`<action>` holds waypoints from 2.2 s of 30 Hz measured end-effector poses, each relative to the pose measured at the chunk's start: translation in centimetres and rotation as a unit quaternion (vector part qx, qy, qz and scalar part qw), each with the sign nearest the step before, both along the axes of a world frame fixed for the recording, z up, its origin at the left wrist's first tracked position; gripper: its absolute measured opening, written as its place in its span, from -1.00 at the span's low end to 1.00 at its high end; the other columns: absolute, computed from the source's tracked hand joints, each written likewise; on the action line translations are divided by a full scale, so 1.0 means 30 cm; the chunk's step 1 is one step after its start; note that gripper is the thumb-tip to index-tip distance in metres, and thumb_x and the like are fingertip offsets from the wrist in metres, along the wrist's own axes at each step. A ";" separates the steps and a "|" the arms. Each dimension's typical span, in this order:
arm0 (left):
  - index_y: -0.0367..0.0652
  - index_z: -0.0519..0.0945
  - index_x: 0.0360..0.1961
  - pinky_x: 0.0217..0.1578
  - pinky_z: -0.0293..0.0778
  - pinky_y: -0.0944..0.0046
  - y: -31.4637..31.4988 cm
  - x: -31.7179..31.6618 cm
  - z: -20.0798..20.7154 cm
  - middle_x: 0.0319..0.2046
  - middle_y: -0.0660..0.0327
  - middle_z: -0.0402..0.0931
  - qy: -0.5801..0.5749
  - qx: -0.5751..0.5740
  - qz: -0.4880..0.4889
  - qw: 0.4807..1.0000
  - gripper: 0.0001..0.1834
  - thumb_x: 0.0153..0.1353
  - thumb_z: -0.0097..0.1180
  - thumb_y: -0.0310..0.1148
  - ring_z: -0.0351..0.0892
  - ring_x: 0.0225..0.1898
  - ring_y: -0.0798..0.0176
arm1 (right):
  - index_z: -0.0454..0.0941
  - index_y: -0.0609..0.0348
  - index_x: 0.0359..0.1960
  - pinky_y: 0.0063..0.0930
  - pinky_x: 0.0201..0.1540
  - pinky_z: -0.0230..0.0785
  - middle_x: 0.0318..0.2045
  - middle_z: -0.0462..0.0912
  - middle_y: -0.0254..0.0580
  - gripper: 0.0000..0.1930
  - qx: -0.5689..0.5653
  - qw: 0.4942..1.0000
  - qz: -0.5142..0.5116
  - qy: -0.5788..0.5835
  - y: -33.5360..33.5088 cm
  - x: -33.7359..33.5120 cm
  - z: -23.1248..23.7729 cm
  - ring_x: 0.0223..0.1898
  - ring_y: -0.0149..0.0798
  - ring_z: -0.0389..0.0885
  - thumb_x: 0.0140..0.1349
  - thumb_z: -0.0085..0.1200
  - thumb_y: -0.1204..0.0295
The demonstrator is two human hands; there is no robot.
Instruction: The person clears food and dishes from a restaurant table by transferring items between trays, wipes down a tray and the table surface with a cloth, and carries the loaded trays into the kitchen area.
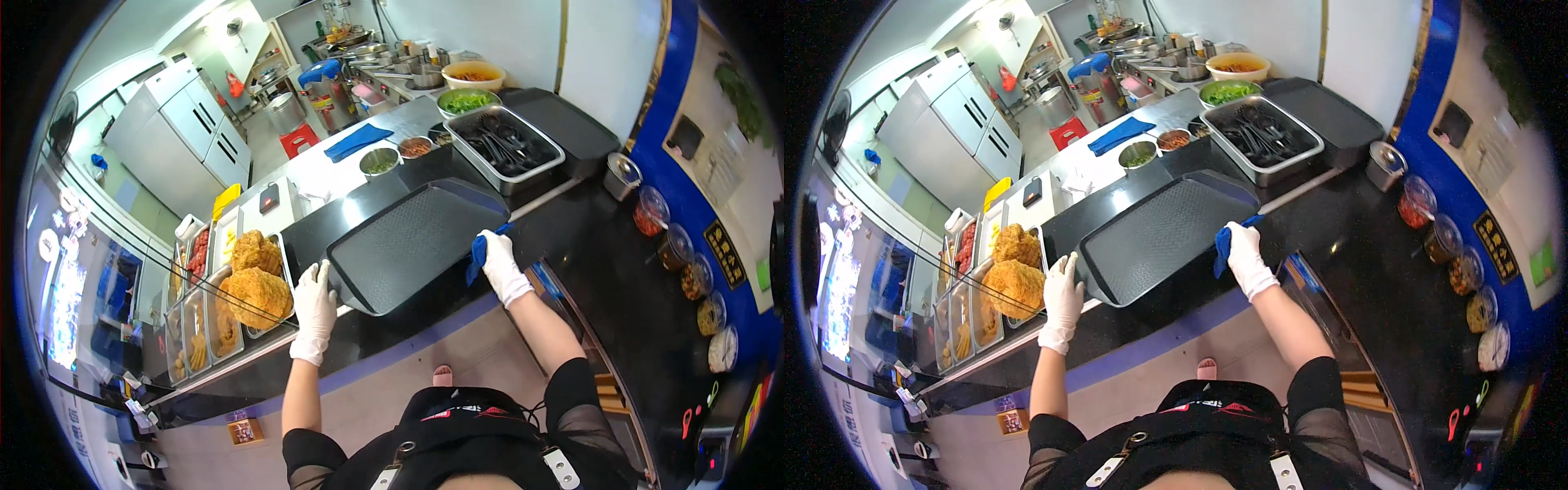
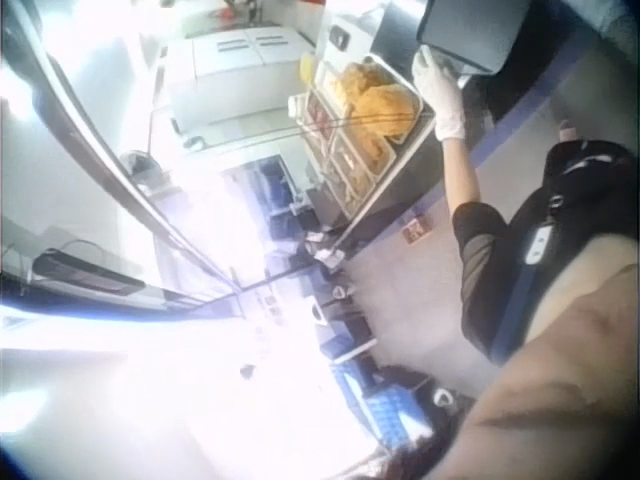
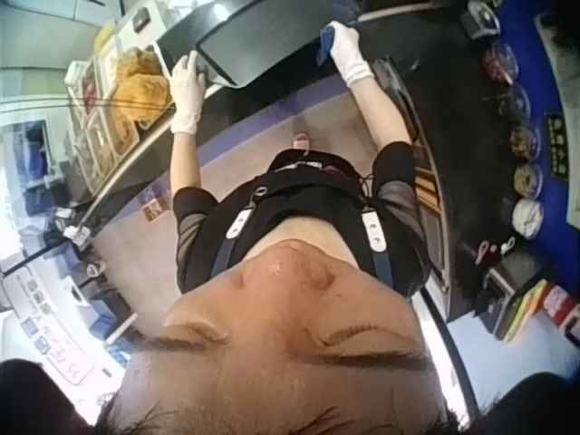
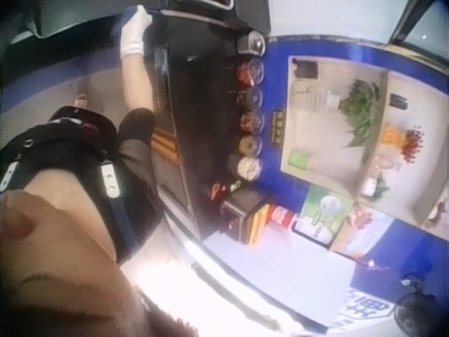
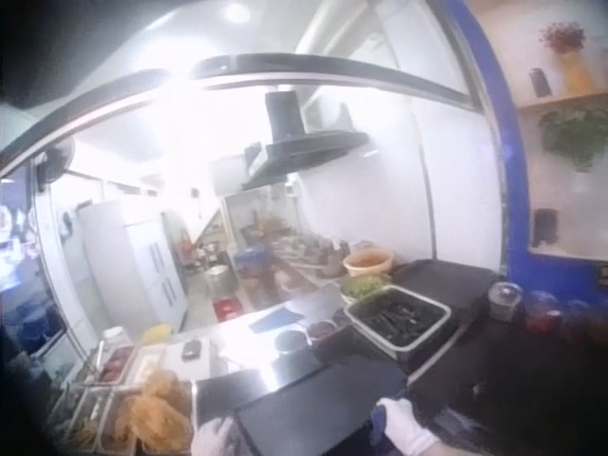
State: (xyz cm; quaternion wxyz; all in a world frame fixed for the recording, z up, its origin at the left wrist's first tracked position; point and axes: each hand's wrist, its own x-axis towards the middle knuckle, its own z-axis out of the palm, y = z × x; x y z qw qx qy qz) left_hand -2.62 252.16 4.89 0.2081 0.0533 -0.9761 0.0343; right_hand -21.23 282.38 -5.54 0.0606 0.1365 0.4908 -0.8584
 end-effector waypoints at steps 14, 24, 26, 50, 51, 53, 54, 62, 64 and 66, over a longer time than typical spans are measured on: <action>-0.18 0.39 0.16 0.06 0.41 0.09 0.085 0.434 -0.182 0.06 -0.07 0.42 0.030 0.197 0.076 0.977 -0.35 0.00 0.32 -0.39 0.44 0.07 -0.09 | 0.52 0.20 -0.48 -0.40 -0.54 0.44 -0.62 0.58 -0.11 -0.66 0.157 0.950 0.268 -0.034 -0.037 -0.052 -0.105 -0.65 -0.19 0.54 0.29 0.01 0.18; -0.29 0.32 0.23 0.09 0.39 0.14 0.419 0.640 -0.257 0.13 -0.04 0.39 0.071 0.710 0.184 0.677 -0.43 0.35 -0.11 -0.09 0.45 0.09 0.10 | 0.61 0.12 -0.21 -0.50 -0.43 0.39 -0.32 0.66 -0.34 -0.66 -0.082 0.816 0.572 0.009 -0.088 0.425 0.235 -0.40 -0.43 0.56 0.30 -0.08 0.14; -0.21 0.15 0.33 0.19 0.26 0.10 0.477 0.694 -0.317 0.28 -0.02 0.16 0.153 0.829 0.169 0.512 -0.30 0.38 -0.20 0.10 0.24 0.25 0.15 | 0.52 0.12 -0.37 -0.54 -0.42 0.29 -0.49 0.47 -0.48 -0.62 -0.083 0.756 0.642 0.098 -0.165 0.601 0.221 -0.49 -0.53 0.36 0.31 -0.07 0.05; -0.31 0.45 0.09 0.02 0.37 0.27 0.516 2.806 -0.509 -0.07 0.17 0.54 0.531 0.556 0.529 0.359 -0.62 0.32 0.02 -0.33 0.49 -0.08 0.30 | 0.46 0.26 -0.01 -0.34 0.11 0.38 -0.09 0.60 -0.12 -0.64 -0.121 0.383 0.892 -0.208 -0.831 2.817 0.069 -0.05 -0.23 0.58 0.31 0.06 0.25; -0.33 0.45 0.08 0.02 0.39 0.28 0.578 2.870 -0.489 -0.07 0.14 0.55 0.560 0.547 0.542 0.306 -0.63 0.32 0.02 -0.35 0.49 -0.08 0.30 | 0.43 0.27 0.02 -0.30 0.13 0.38 -0.07 0.59 -0.08 -0.62 -0.113 0.354 0.895 -0.246 -0.804 2.908 0.110 -0.03 -0.19 0.58 0.32 0.05 0.24; -0.31 0.38 0.15 -0.02 0.43 0.22 0.684 2.918 -0.453 -0.04 0.09 0.53 0.611 0.537 0.540 0.218 -0.58 0.34 -0.02 -0.30 0.52 -0.07 0.21 | 0.39 0.29 0.07 -0.23 0.16 0.37 -0.02 0.56 -0.04 -0.59 -0.082 0.268 0.917 -0.286 -0.753 3.024 0.153 0.01 -0.12 0.57 0.33 0.03 0.24; -0.26 0.34 0.19 -0.01 0.44 0.21 0.697 2.895 -0.435 -0.01 0.08 0.50 0.641 0.534 0.517 0.194 -0.55 0.35 -0.04 -0.27 0.51 -0.05 0.20 | 0.40 0.31 0.06 -0.24 0.12 0.41 -0.03 0.56 -0.06 -0.63 -0.054 0.235 0.925 -0.294 -0.750 3.055 0.182 -0.01 -0.14 0.58 0.32 0.03 0.33; -0.07 0.26 0.29 0.15 0.32 0.22 0.501 3.039 -0.405 0.14 0.22 0.37 0.827 0.499 0.110 0.234 -0.45 0.40 -0.26 -0.01 0.38 0.13 0.25 | 0.49 0.33 -0.05 -0.34 0.00 0.46 -0.12 0.61 -0.11 -0.72 0.020 -0.003 0.995 -0.099 -0.906 3.482 0.033 -0.15 -0.22 0.61 0.20 0.05 0.52; -0.14 0.26 0.27 0.16 0.32 0.25 0.440 3.113 -0.439 0.13 0.16 0.38 0.811 0.435 0.282 0.269 -0.49 0.42 -0.29 -0.09 0.39 0.13 0.20 | 0.58 0.32 -0.24 -0.42 -0.18 0.46 -0.30 0.65 -0.19 -0.81 -0.025 0.007 0.994 0.104 -0.954 3.594 -0.002 -0.29 -0.30 0.60 0.15 0.12 0.46; -0.20 0.27 0.25 0.15 0.33 0.25 0.393 3.242 -0.516 0.12 0.13 0.39 0.706 0.338 0.469 0.409 -0.51 0.43 -0.30 -0.14 0.40 0.11 0.19 | 0.58 0.25 -0.32 -0.35 -0.28 0.45 -0.46 0.65 -0.09 -0.86 -0.055 0.017 0.915 0.400 -0.986 3.713 -0.038 -0.40 -0.10 0.63 0.15 0.09 0.44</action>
